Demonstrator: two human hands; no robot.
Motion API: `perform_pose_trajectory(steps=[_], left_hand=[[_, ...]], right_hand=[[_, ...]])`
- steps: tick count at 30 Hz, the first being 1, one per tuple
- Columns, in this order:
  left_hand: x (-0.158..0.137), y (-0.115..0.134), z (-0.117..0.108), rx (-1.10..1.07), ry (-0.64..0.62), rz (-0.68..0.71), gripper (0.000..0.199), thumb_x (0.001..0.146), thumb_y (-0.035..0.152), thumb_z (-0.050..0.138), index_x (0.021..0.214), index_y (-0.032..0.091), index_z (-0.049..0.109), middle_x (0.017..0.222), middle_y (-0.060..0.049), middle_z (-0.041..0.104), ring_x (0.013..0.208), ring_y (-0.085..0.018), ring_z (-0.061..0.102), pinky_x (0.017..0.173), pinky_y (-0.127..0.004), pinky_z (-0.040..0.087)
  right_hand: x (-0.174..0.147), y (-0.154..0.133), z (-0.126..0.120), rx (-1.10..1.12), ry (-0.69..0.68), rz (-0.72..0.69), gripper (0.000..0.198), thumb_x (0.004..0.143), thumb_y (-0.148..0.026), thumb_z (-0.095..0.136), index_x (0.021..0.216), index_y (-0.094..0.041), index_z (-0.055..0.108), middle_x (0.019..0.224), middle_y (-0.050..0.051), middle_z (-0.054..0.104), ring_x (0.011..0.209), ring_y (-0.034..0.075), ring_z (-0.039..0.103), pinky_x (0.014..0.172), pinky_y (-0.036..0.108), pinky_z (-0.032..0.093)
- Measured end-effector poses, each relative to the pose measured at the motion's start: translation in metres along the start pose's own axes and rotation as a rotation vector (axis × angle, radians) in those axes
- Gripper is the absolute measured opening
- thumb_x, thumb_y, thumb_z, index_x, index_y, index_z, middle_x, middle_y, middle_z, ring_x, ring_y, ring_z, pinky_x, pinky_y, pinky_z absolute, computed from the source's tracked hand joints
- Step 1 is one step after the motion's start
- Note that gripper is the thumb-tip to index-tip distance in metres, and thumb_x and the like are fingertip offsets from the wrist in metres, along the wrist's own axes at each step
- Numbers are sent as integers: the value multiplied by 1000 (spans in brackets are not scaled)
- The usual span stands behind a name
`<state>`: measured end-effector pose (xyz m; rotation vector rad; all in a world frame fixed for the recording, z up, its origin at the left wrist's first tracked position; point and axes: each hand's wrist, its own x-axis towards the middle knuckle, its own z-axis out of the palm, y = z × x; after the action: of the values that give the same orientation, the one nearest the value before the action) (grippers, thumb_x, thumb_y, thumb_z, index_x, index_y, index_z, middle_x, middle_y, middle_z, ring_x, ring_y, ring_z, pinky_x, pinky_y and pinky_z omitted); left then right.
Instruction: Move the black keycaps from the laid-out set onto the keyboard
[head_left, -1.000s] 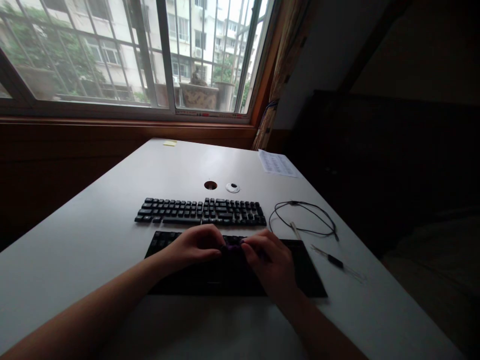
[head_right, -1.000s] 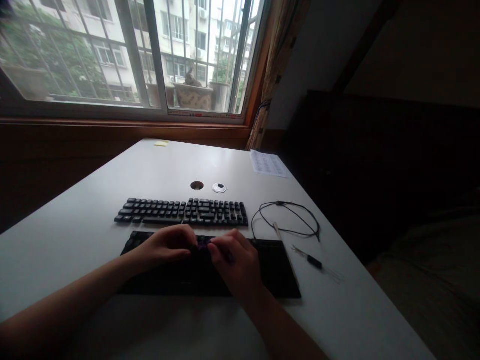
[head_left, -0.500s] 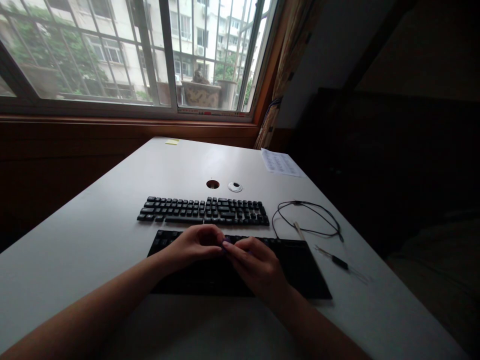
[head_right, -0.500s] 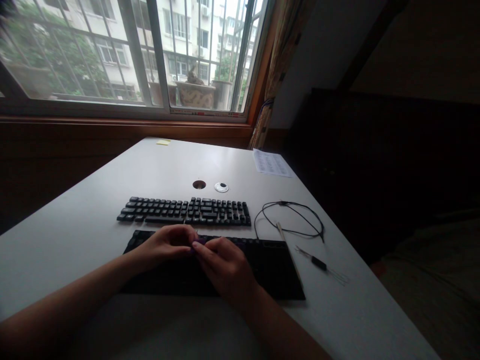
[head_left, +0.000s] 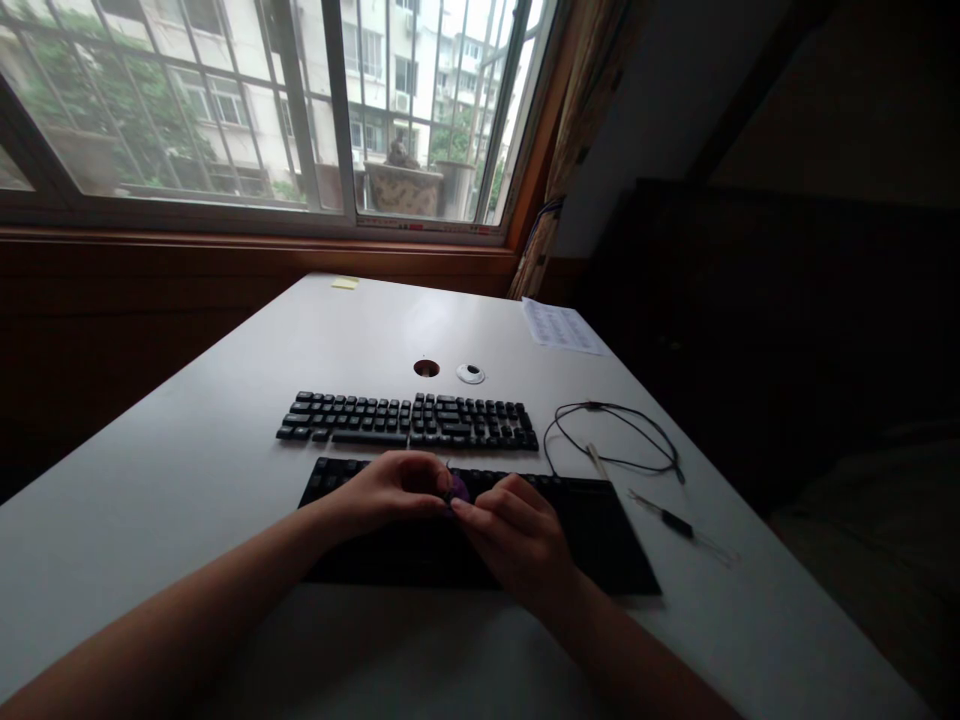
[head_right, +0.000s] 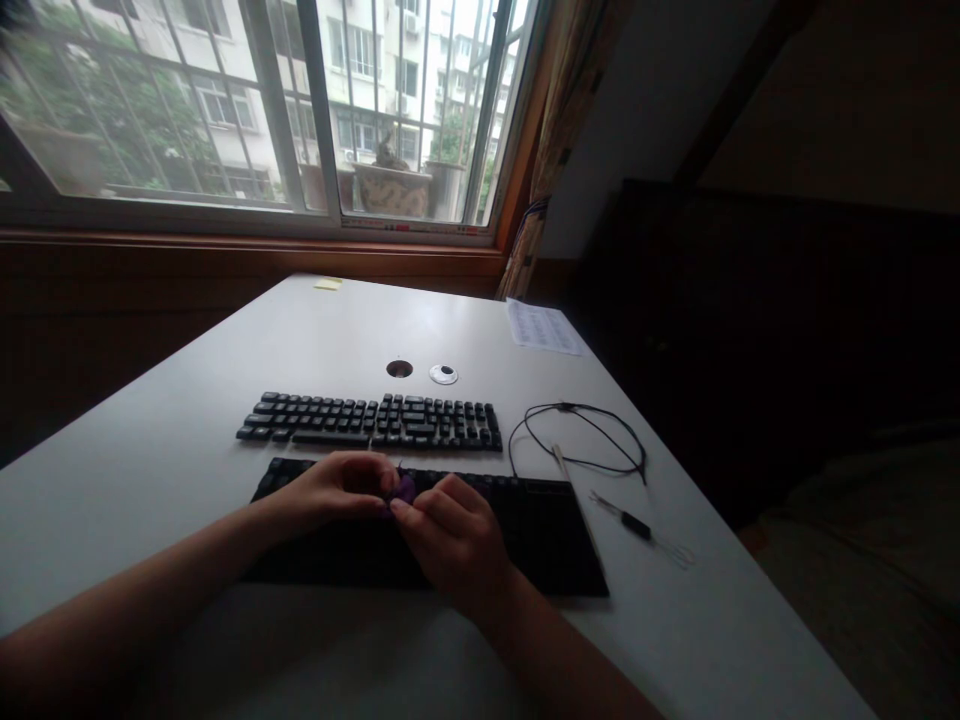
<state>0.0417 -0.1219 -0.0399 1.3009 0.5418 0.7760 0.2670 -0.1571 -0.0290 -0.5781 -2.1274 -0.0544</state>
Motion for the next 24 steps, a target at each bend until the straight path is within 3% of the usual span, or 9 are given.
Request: perform_pose_trajectory(steps=[8,17,24], left_hand=[[0,3,1,13,0,-25,22,80,25,81,91,13,66,94,-3,64,90,-16,59,86,-28,45],[0,3,3,76,-2,-9,28,77,30,83,90,13,66,89,-3,64,84,-16,59,81,-28,46],[0,4,6,96,14,5,27,79,30,82,91,13,64,93,-4,64,88,-17,59,84,-30,47]], right_hand=[[-3,3,1,19,-2,15,23,87,-5,70,106,-17,72,77,3,66,70,14,51,65,28,49],[-2,7,-3,1,-71,14,36,92,-12,67,125,-25,68,85,1,72,72,15,54,67,29,51],[-6,8,-3,-4,-12,11,24,90,-9,67,109,-24,71,76,0,68,68,14,53,61,28,49]])
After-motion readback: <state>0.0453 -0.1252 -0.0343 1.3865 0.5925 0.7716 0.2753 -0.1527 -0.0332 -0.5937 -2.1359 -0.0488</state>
